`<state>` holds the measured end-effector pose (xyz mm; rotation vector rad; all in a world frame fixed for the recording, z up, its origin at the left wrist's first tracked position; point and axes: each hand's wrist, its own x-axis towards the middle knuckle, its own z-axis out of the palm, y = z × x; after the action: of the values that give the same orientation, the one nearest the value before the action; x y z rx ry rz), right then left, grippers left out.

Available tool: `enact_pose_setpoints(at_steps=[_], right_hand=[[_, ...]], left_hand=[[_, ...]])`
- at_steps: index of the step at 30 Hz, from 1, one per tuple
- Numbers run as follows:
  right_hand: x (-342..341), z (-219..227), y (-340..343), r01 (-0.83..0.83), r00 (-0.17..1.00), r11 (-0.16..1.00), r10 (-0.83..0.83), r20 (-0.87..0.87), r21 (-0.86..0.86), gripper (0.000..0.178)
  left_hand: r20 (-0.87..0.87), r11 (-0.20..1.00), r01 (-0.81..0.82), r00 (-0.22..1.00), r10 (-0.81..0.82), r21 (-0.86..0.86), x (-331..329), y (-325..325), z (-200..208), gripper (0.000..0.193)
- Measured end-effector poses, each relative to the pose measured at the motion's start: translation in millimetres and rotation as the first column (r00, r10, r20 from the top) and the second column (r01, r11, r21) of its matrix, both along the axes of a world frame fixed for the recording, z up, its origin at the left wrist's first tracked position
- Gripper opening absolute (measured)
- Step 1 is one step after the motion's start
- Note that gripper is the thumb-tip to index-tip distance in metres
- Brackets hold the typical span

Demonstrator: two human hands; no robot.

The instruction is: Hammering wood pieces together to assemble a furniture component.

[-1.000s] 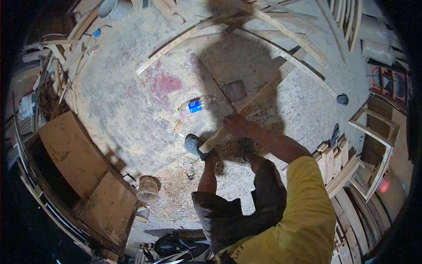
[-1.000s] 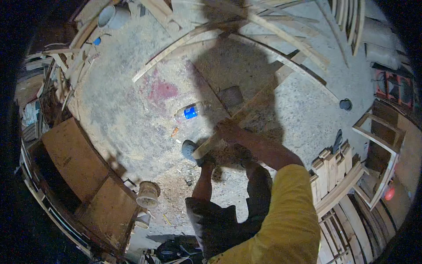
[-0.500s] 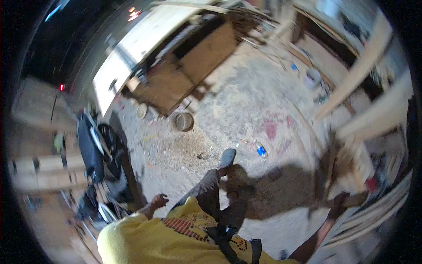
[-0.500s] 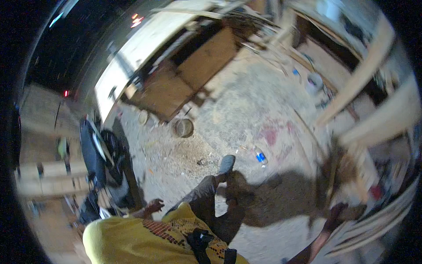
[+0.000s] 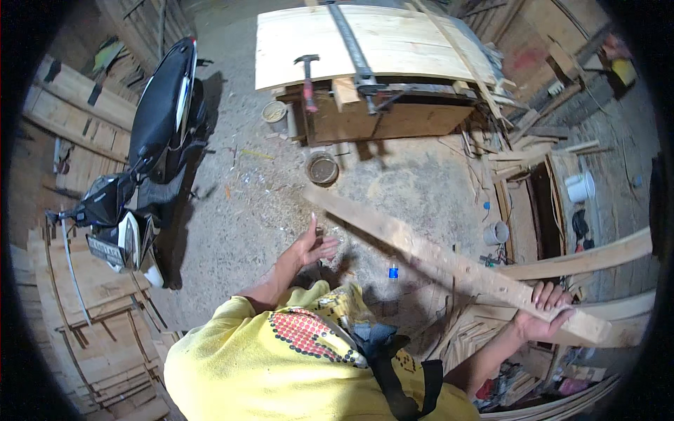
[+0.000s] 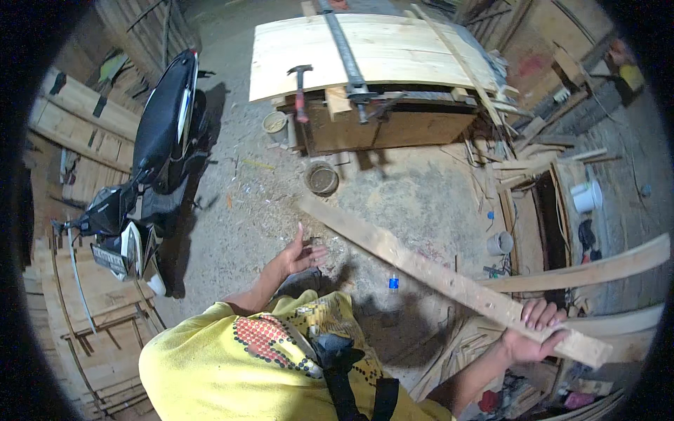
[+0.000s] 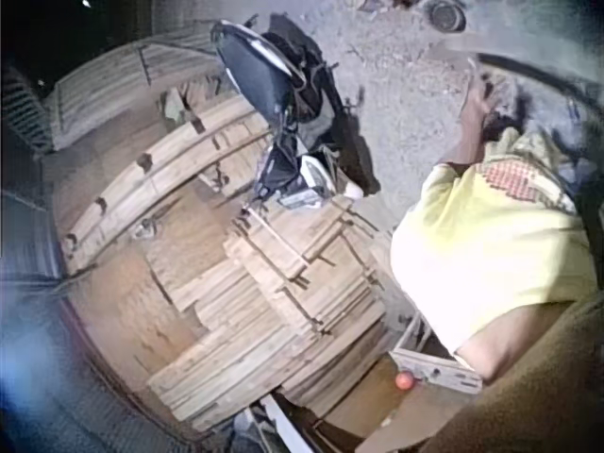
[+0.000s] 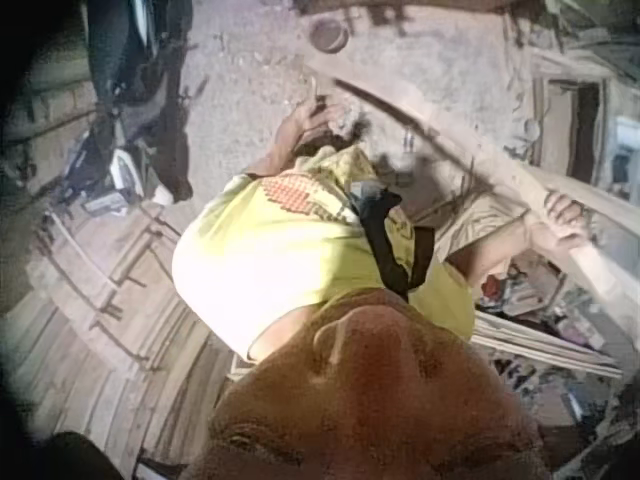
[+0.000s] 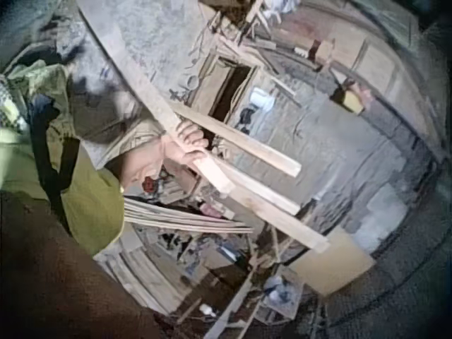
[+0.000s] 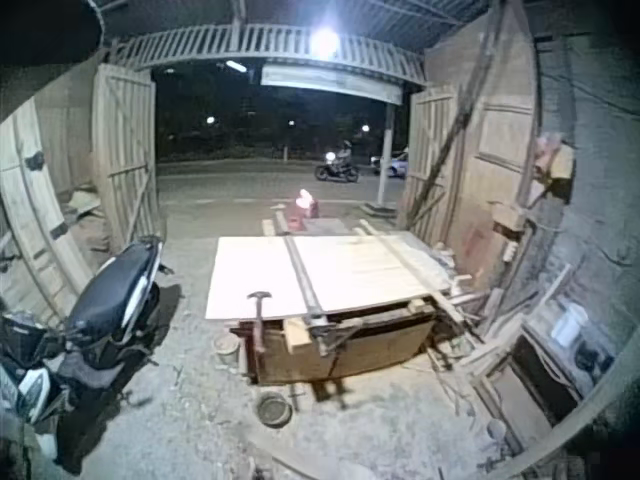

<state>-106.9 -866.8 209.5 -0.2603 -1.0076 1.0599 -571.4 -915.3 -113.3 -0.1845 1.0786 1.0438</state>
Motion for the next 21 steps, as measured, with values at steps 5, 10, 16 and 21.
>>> enact_pose_setpoints(at_steps=[5, 10, 16, 21], right_hand=[[-60.7, -60.5, 75.1, -0.027, 0.932, 0.927, -0.112, -0.344, -0.375, 0.037], [-133.9, -169.0, 139.8, -0.125, 0.864, 0.673, -0.288, -0.414, -0.729, 0.042], [-218.2, -310.2, 170.2, -0.334, 0.908, 0.170, -0.206, -0.365, -0.927, 0.055], [-313.5, -327.1, 163.4, 0.150, 0.537, -0.015, 0.841, 0.069, -0.989, 0.059]], left_hand=[[0.331, 0.780, -0.542, 0.832, 0.446, 0.311, -60.4, 24.1, 65.9, 0.129], [0.396, 0.348, -0.605, 0.763, 0.511, 0.716, -151.8, 58.9, 130.5, 0.127], [0.235, 0.314, -0.474, 0.786, 0.571, 0.823, -217.3, 46.5, 157.6, 0.109], [0.180, 0.189, -0.549, 0.548, 0.817, 0.814, -263.6, 35.2, 166.8, 0.052]])
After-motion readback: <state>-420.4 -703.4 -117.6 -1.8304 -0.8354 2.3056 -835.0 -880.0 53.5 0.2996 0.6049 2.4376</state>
